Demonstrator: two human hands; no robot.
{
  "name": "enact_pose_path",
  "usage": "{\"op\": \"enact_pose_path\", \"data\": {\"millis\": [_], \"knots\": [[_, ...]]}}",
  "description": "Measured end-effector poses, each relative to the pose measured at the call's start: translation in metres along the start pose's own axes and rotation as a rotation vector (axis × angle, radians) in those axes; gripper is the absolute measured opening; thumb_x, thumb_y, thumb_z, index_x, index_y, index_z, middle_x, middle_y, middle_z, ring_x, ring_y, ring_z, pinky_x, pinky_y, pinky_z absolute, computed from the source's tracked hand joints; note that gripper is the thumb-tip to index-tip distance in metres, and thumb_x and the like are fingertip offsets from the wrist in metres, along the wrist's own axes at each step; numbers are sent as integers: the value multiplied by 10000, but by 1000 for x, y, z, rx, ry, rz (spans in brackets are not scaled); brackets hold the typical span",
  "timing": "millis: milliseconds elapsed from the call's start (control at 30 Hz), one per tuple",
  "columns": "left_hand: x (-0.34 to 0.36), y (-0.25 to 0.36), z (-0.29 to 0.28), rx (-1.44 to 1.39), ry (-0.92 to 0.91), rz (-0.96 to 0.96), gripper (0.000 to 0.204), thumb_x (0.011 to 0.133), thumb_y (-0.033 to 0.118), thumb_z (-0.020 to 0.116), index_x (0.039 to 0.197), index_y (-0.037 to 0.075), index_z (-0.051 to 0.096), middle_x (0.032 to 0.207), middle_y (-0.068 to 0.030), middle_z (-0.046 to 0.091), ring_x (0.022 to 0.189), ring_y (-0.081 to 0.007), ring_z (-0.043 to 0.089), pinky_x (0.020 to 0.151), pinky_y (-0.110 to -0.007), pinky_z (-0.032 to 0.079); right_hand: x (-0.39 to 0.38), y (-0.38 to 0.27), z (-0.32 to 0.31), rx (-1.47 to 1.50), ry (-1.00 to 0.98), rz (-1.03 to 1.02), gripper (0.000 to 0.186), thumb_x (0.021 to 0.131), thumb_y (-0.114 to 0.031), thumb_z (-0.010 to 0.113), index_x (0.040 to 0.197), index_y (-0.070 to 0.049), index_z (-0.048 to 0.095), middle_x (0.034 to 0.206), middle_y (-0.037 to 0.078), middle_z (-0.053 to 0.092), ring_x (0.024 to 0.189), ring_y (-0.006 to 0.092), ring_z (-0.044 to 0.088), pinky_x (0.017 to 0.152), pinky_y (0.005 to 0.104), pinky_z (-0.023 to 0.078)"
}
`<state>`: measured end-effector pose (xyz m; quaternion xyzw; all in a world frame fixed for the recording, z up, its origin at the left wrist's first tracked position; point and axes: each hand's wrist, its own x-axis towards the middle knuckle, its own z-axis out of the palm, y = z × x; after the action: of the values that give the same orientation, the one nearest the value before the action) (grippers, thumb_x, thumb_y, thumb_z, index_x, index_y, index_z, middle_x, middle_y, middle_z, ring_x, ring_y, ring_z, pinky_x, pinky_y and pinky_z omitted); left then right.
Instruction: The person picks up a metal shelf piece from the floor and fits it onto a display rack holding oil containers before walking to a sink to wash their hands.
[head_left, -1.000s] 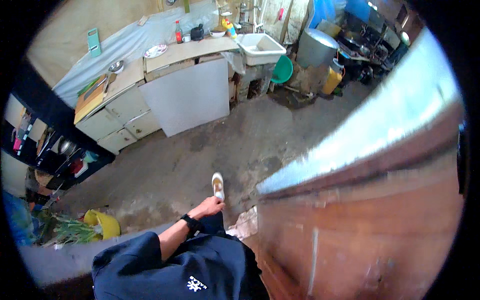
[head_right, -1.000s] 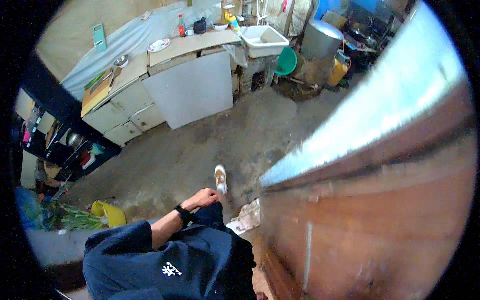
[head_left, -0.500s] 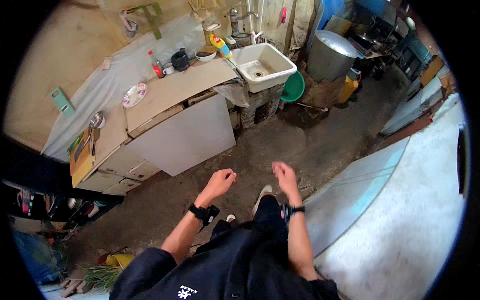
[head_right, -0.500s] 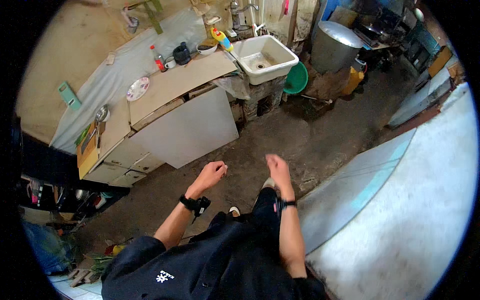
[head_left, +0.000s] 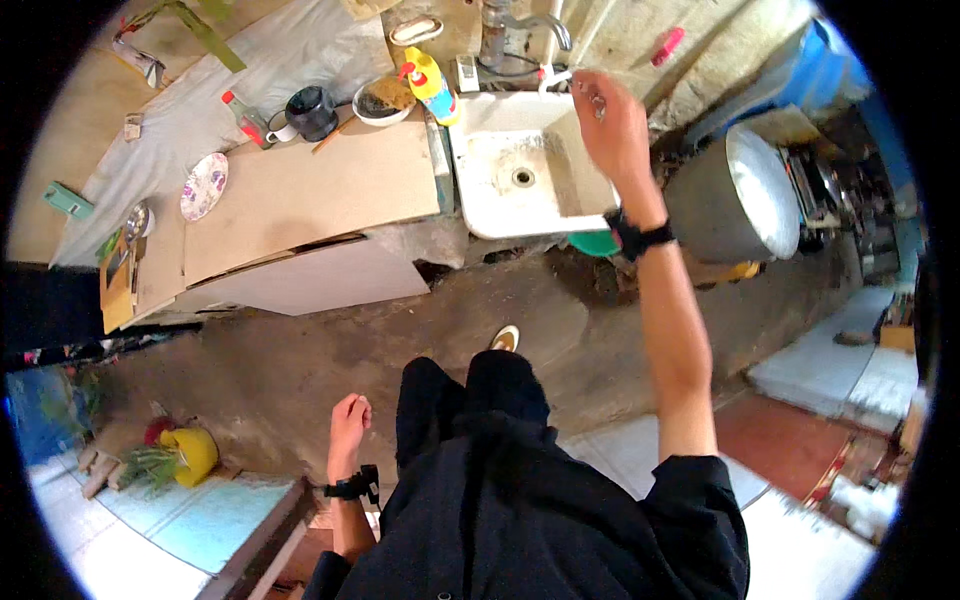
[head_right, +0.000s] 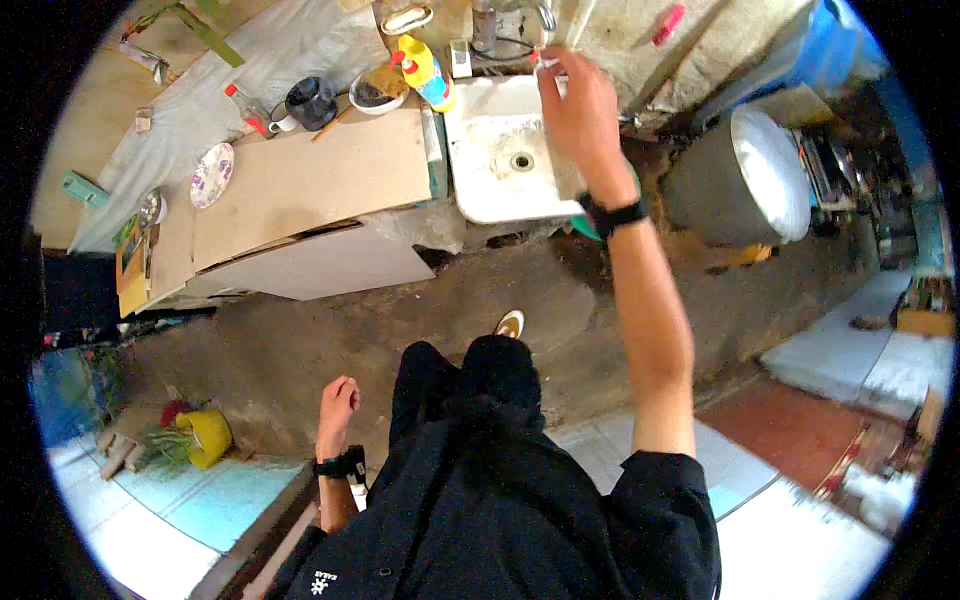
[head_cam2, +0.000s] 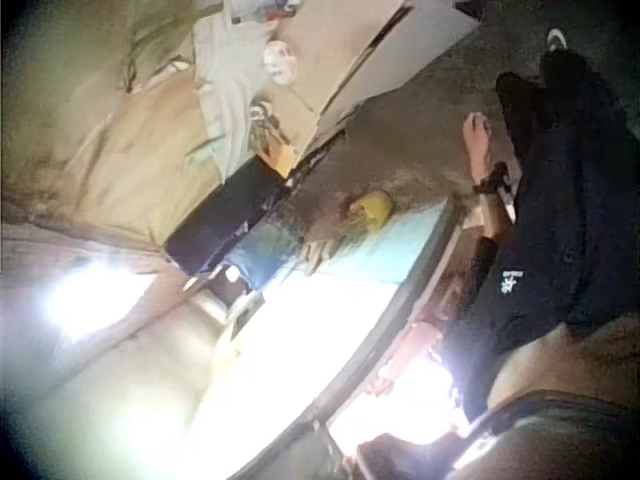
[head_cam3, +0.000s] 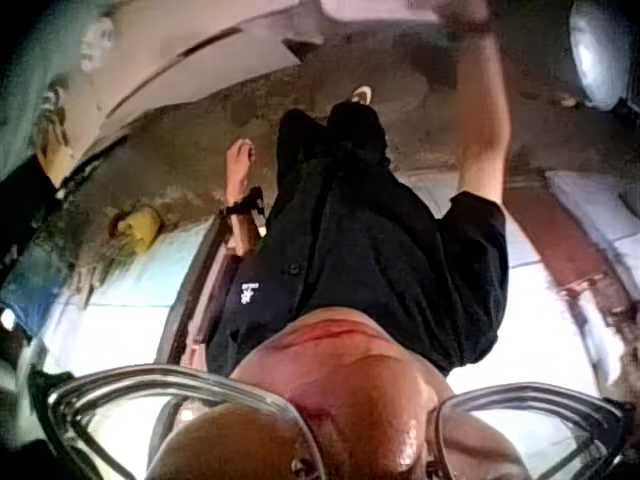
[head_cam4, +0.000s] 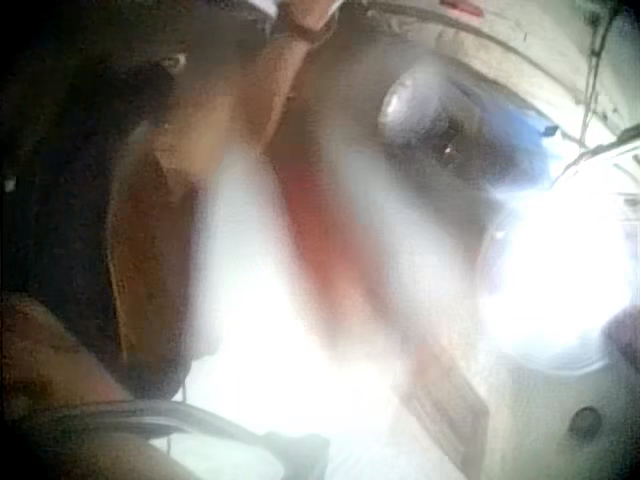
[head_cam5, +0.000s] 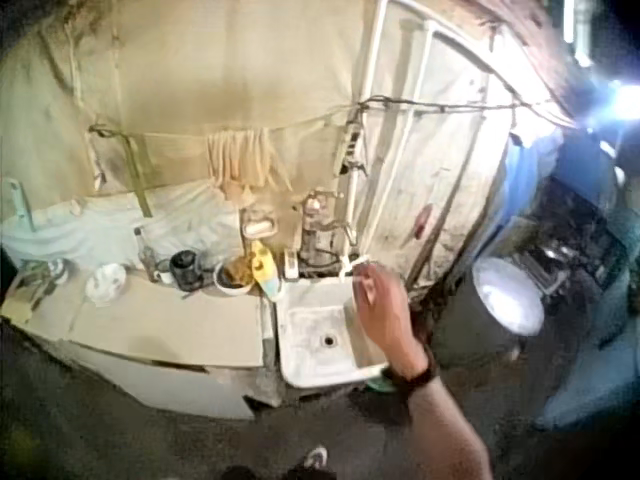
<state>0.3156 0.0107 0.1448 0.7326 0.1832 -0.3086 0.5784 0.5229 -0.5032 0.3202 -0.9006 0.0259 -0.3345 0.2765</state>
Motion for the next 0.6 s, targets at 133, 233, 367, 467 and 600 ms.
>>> {"op": "enact_pose_path", "data": {"millis": [133, 233, 367, 467, 600], "knots": [[10, 38, 45, 84, 119, 17, 286, 968, 185, 503, 728, 33, 543, 631, -13, 509, 557, -91, 467, 513, -255, 370, 162, 39, 23, -288, -126, -440, 379, 900, -159, 586, 1257, -39, 536, 1149, 206, 599, 1031, 385, 604, 870, 449, 502], [36, 77, 68, 64, 58, -25, 292, 972, 187, 490, 730, 29, 534, 629, -12, 510, 562, -98, 473, 515, -267, 373, 226, 81, 64, -525, -226, -594, 490, 887, -169, 607, 1332, -43, 446, 1245, 210, 543, 1061, 395, 590, 864, 470, 515], [90, 109, 99, 30, -8, 141, 317, 980, 213, 483, 729, 21, 508, 606, -15, 493, 550, -95, 472, 518, -275, 369, 251, 113, 115, -763, -442, -503, 542, 877, -194, 631, 1352, -55, 410, 1324, 204, 481, 1084, 393, 583, 846, 495, 529], [123, 151, 112, 103, -15, 218, 337, 987, 235, 484, 730, 18, 508, 608, -23, 495, 551, -96, 475, 523, -275, 370, 275, 141, 140, -878, -528, -529, 374, 933, -230, 545, 1252, -51, 463, 1119, 227, 614, 989, 405, 632, 788, 518, 539], [155, 178, 117, 36, -1, 209, 312, 983, 217, 502, 726, 40, 498, 628, -4, 485, 563, -82, 455, 527, -261, 355, 296, 175, 165, -924, -560, -563, 298, 968, -234, 485, 1185, -31, 506, 933, 222, 682, 817, 380, 685, 691, 491, 553]]}}
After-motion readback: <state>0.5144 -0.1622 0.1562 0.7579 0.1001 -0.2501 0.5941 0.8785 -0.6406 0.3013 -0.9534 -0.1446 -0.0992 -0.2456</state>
